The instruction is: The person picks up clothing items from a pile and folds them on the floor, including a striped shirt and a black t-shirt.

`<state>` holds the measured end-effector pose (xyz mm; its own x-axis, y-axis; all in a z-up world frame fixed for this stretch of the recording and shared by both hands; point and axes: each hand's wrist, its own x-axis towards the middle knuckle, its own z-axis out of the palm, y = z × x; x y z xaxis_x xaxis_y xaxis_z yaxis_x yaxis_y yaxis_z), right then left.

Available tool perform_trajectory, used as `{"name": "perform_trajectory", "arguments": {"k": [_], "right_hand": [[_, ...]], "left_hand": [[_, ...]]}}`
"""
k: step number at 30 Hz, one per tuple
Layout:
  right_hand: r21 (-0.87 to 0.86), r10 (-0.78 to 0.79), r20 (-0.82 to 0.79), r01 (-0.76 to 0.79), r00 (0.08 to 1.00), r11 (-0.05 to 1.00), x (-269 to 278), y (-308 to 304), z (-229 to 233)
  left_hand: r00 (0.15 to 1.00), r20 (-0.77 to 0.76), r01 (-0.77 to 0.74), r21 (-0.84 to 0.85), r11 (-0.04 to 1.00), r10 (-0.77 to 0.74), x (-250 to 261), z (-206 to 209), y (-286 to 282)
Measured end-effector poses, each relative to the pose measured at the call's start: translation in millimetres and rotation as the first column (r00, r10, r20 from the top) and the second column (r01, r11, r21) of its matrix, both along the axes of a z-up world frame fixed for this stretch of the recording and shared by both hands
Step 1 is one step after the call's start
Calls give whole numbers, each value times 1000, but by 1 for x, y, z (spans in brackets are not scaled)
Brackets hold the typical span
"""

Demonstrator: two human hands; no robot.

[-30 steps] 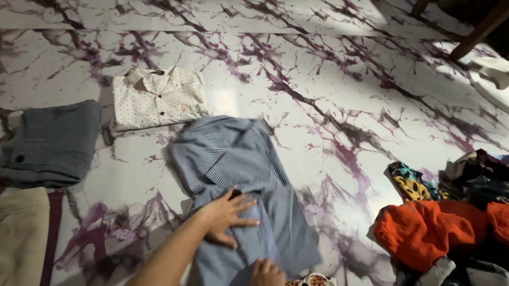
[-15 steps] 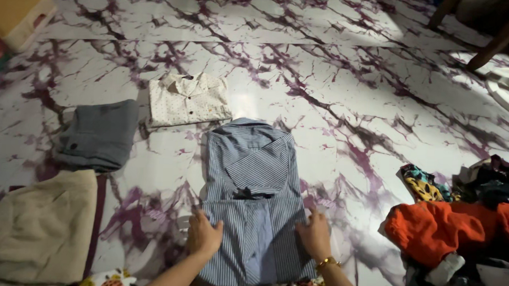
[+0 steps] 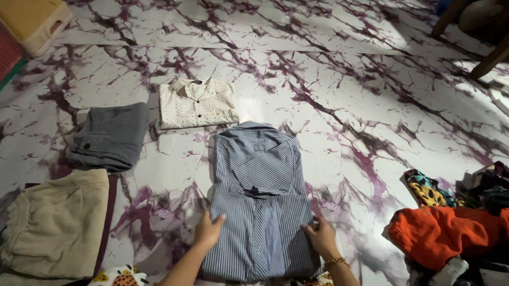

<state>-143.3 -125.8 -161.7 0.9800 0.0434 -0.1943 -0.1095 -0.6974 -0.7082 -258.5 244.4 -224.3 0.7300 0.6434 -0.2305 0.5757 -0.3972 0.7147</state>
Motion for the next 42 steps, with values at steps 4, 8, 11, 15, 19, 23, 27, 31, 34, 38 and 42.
{"name": "perform_trajectory", "arguments": {"k": [4,8,11,15,19,23,27,31,34,38,42], "right_hand": [[16,53,-120,-52,991,999,-7,-19,-5],[20,250,-300,-256,920,966,-18,-33,0],[-87,303,-390,-363,869,928,-30,-37,11],[-169,306,-438,-412,845,896,-45,-35,32],[-397,370,-188,-415,910,819,-65,-20,45],[-635,553,158,-344,818,692,-97,13,84],[-561,786,-80,-680,613,473,-139,46,113],[-629,822,-203,-714,531,306,-157,53,114],[-625,804,-213,-710,555,325,-157,48,114],[-648,774,-241,-691,585,321,-150,39,95],[-812,762,-154,-519,629,265,-142,26,65]], "left_hand": [[957,-288,-65,-97,993,35,-17,-1,-4],[887,-459,-69,-243,967,-52,-37,36,-21],[841,-534,-24,-189,982,-83,-52,72,-33],[803,-594,91,51,995,-43,-74,112,-44],[892,-441,269,351,897,-96,-91,133,-57],[742,-390,669,482,566,-545,-89,149,-78],[441,-630,894,371,251,-639,-104,158,-103],[393,-658,906,398,146,-642,-100,149,-111],[391,-662,901,418,118,-639,-100,136,-112],[378,-681,925,312,218,-628,-91,119,-110],[491,-661,861,469,198,-568,-85,70,-111]]}}
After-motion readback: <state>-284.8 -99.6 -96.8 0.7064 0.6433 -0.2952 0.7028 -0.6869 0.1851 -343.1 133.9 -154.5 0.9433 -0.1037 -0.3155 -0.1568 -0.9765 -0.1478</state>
